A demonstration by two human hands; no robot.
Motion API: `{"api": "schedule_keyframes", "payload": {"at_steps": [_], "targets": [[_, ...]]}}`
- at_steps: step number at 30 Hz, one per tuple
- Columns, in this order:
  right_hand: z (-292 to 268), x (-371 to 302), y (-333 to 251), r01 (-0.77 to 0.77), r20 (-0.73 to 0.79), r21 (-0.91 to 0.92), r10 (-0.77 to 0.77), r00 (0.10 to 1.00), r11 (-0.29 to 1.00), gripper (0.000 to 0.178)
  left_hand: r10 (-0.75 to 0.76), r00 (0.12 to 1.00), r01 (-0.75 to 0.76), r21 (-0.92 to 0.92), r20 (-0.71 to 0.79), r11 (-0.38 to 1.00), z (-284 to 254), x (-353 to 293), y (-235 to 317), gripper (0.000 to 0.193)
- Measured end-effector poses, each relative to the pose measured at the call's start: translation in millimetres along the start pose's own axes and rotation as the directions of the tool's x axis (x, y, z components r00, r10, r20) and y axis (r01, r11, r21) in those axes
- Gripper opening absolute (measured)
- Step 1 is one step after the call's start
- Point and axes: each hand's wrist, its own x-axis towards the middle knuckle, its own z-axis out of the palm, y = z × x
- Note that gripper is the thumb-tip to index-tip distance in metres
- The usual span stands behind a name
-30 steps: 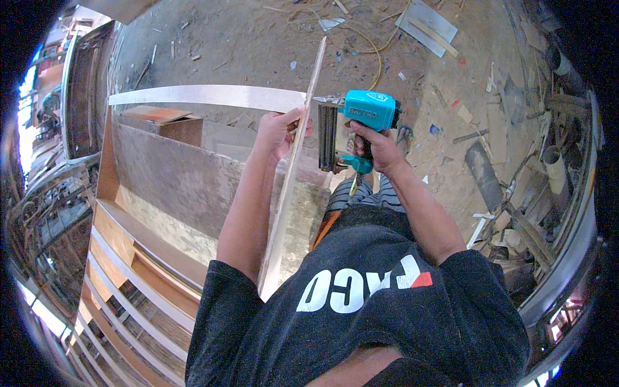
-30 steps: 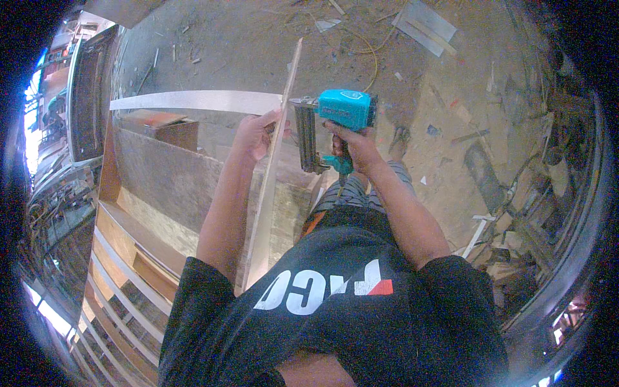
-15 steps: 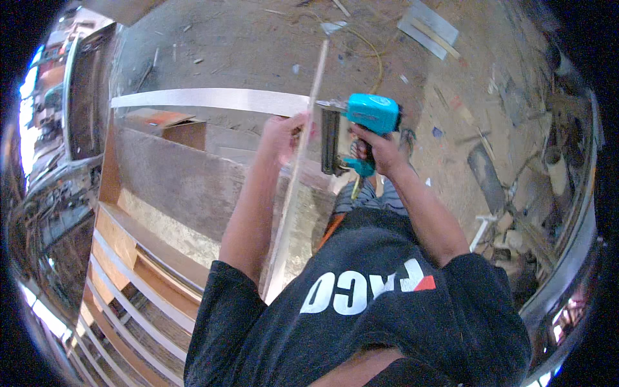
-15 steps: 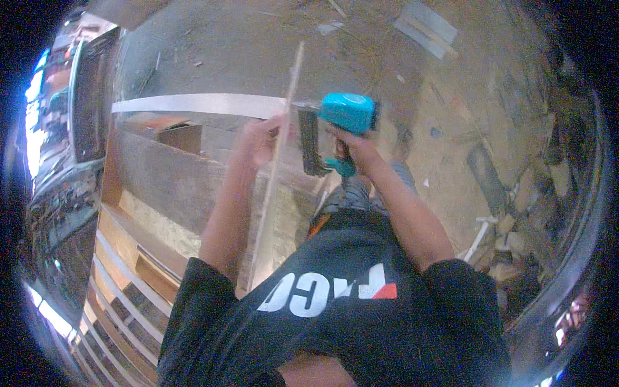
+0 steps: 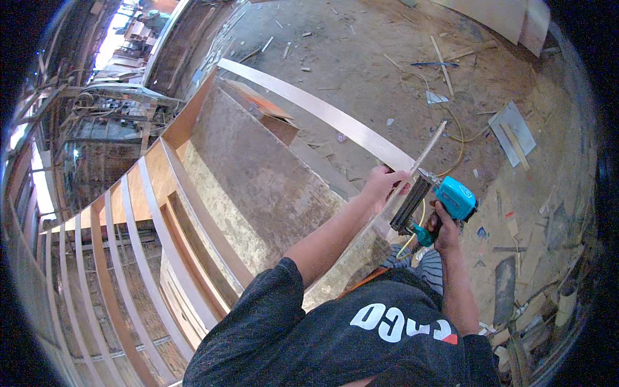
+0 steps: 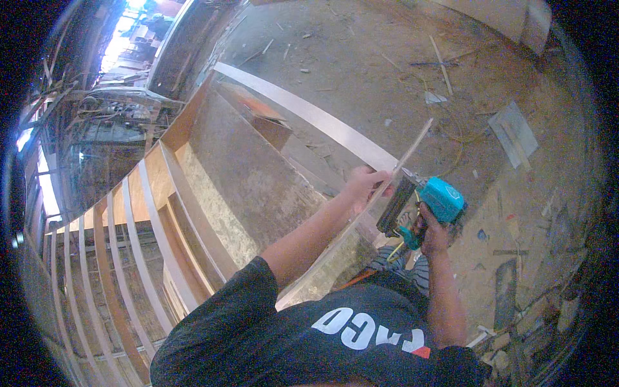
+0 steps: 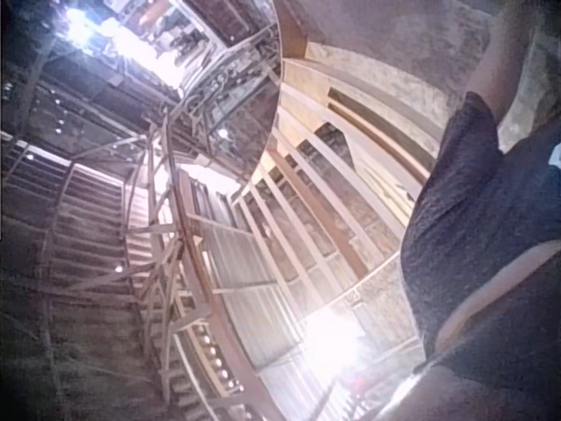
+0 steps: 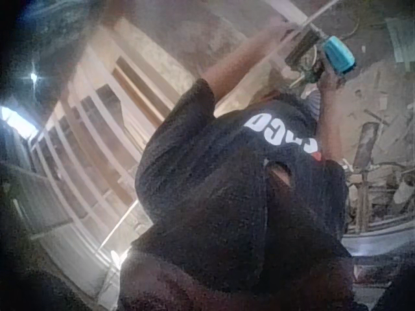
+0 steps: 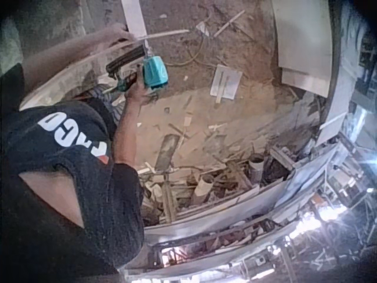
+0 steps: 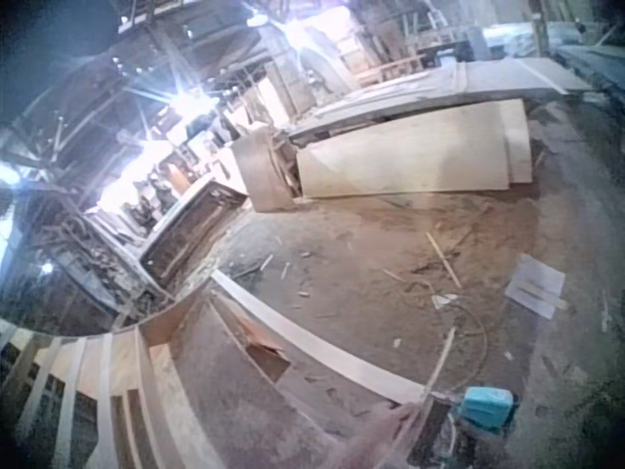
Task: The person assembles a wooden structure by applying glue to thin wooden strips and attaching them to a larger wooden frame using a nail gun. The person repeatedly picks up strips, applies glue, positions them, and fastens them with nails.
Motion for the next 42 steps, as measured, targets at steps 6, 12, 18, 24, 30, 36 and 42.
{"api": "schedule_keyframes", "payload": {"at_steps": [6, 12, 18, 24, 30, 36, 42], "targets": [[-7, 5, 2, 0.001, -0.027, -0.020, -0.002, 1.000, 1.000, 0.023, 0.116, 0.987, -0.134, 0.182, 0.108, 0.974, -12, 4, -8, 0.023], [6, -5, -11, 0.014, 0.001, -0.007, -0.014, 1.000, 1.000, 0.024, -0.047, 0.998, 0.046, -0.020, -0.033, 0.999, 5, -7, 7, 0.023], [-1, -4, -3, 0.009, 0.017, 0.002, -0.009, 1.000, 1.000, 0.028, -0.065, 0.997, 0.065, -0.009, -0.028, 0.998, 0, -2, 5, 0.025], [2, -5, -6, -0.052, -0.003, 0.006, 0.052, 0.999, 0.999, 0.030, -0.032, 0.999, 0.033, 0.028, -0.036, 0.999, -1, -4, 6, 0.028], [5, -7, -8, -0.023, 0.004, 0.002, 0.023, 1.000, 1.000, 0.032, -0.079, 0.997, 0.080, 0.039, -0.026, 0.996, 1, -5, 10, 0.021], [1, -2, -1, -0.058, 0.006, 0.027, 0.058, 0.998, 0.998, 0.030, -0.071, 0.997, 0.070, 0.018, 0.014, 0.997, -3, -3, 9, 0.020], [1, -2, 0, -0.035, 0.015, 0.041, 0.034, 0.999, 0.999, 0.029, -0.066, 0.998, 0.066, 0.036, -0.013, 0.997, -5, -1, 6, 0.024]]}}
